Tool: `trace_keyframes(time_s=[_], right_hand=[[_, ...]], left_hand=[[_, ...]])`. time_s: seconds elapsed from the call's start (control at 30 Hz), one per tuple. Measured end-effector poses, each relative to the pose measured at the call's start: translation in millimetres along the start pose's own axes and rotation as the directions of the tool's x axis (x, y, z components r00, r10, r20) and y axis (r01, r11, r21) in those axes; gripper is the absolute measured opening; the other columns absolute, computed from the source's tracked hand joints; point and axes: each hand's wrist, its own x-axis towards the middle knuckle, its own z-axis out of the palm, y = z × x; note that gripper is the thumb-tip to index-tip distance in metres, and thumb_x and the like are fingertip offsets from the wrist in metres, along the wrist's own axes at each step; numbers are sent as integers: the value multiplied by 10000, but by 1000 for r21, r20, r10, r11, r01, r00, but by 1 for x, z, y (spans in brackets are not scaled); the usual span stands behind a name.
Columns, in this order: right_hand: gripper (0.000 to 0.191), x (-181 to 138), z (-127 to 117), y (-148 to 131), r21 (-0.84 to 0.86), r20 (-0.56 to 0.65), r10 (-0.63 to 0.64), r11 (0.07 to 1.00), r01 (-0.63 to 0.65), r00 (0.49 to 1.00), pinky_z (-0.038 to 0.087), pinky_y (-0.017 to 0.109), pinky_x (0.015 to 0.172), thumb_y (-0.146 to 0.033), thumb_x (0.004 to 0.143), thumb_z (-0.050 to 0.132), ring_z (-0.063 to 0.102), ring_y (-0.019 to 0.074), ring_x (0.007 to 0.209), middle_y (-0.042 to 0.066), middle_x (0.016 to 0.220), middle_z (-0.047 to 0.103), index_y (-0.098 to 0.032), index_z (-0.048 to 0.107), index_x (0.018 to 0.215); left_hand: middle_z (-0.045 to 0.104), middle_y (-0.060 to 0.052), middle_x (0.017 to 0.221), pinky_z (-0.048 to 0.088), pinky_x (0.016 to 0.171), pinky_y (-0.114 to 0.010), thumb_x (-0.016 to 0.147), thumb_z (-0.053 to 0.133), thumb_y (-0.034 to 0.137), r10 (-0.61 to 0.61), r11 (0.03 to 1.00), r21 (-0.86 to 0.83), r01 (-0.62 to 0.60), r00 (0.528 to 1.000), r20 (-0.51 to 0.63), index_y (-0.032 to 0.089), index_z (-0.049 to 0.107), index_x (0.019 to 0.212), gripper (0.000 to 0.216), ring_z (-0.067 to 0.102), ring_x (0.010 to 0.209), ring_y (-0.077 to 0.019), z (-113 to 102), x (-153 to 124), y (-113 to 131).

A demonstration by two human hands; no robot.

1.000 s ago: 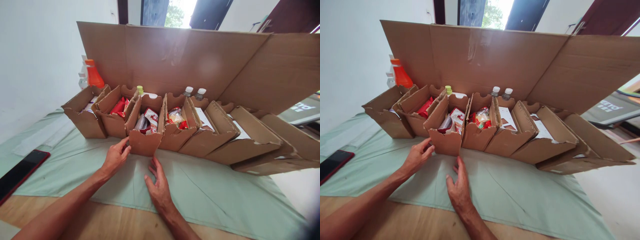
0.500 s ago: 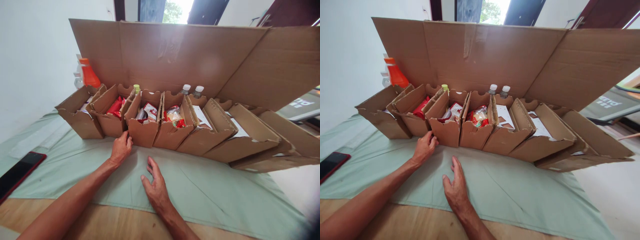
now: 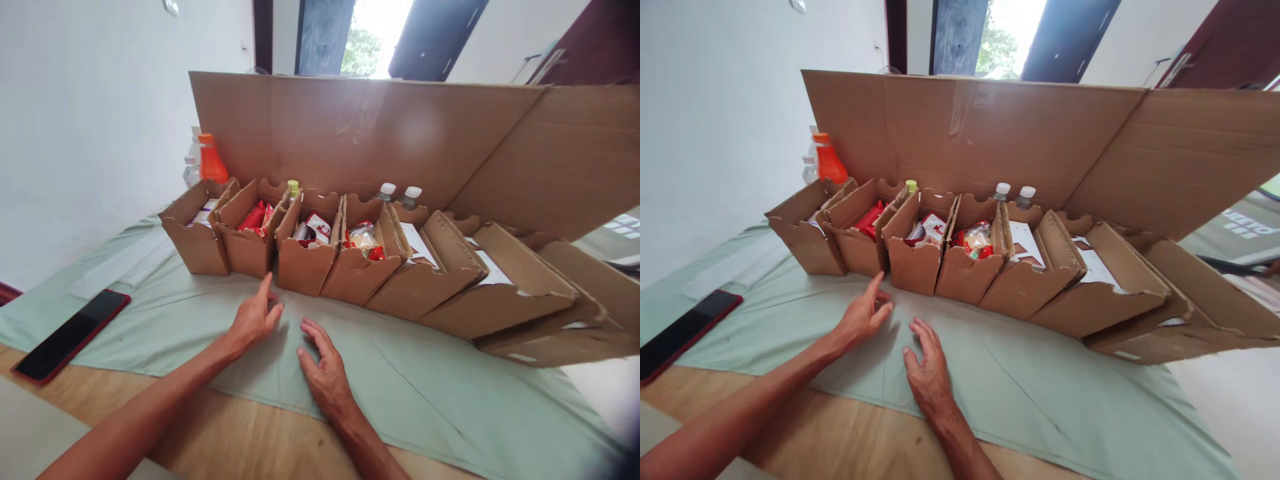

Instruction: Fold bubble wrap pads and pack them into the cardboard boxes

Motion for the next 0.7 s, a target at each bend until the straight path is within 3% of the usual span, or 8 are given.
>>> trace_keyframes(time_s=[0.13,0.27,0.33,0.43,0.5,0.6,0.7], right_hand=[[300,7,-7,-17,-58,59,-26,998,29,998,510,486,1084,-304,877,573,651,283,1236,112,1313,712,-223,758,1099],[404,31,-8,-70,-93,114,-84,991,95,990,593,351,829,-295,913,540,721,208,946,86,1211,743,-226,663,1291],[497,57,1,-104,-128,142,-130,981,149,981,568,302,727,-270,916,531,696,166,783,64,1149,752,-227,574,1408],[664,108,23,-146,-249,196,-179,942,225,964,533,300,734,-213,894,545,671,164,703,28,980,774,-211,420,1546],[700,142,40,-161,-322,204,-138,926,200,969,520,301,725,-169,858,583,673,181,676,10,826,763,-181,428,1540],[441,174,61,-165,-337,173,-67,933,123,983,505,270,627,-136,867,559,656,171,576,2,690,716,-172,635,1300],[259,170,69,-162,-296,141,-60,950,100,988,485,235,544,-176,951,457,671,157,554,12,693,713,-187,693,1057]], left_hand=[[664,-154,1417,421,1157,-576,748,725,234,141,989,23,-148,974,175,210,712,1277,530,557,1371,-383,-22,-71,-14],[541,-129,1555,435,1167,-589,878,685,298,240,961,69,-268,931,277,261,695,1326,449,464,1463,-387,-37,-131,-24],[578,-136,1520,495,1121,-581,909,669,329,279,947,100,-306,935,221,251,707,1299,400,498,1435,-395,-37,-149,-31],[734,-119,1314,535,1086,-574,917,644,268,375,920,99,-379,925,59,237,713,1231,323,607,1333,-367,-31,-160,-41],[789,-88,1167,550,1077,-547,915,613,198,407,913,58,-405,913,-37,237,697,1193,293,669,1253,-324,-27,-161,-45],[800,-62,1013,588,1028,-479,898,592,142,424,900,-37,-434,894,-146,228,674,1149,278,735,1107,-271,-28,-159,-44],[787,-73,1029,617,950,-383,899,590,126,401,893,-92,-440,873,-279,223,664,1174,301,747,1033,-233,-31,-160,-42]])
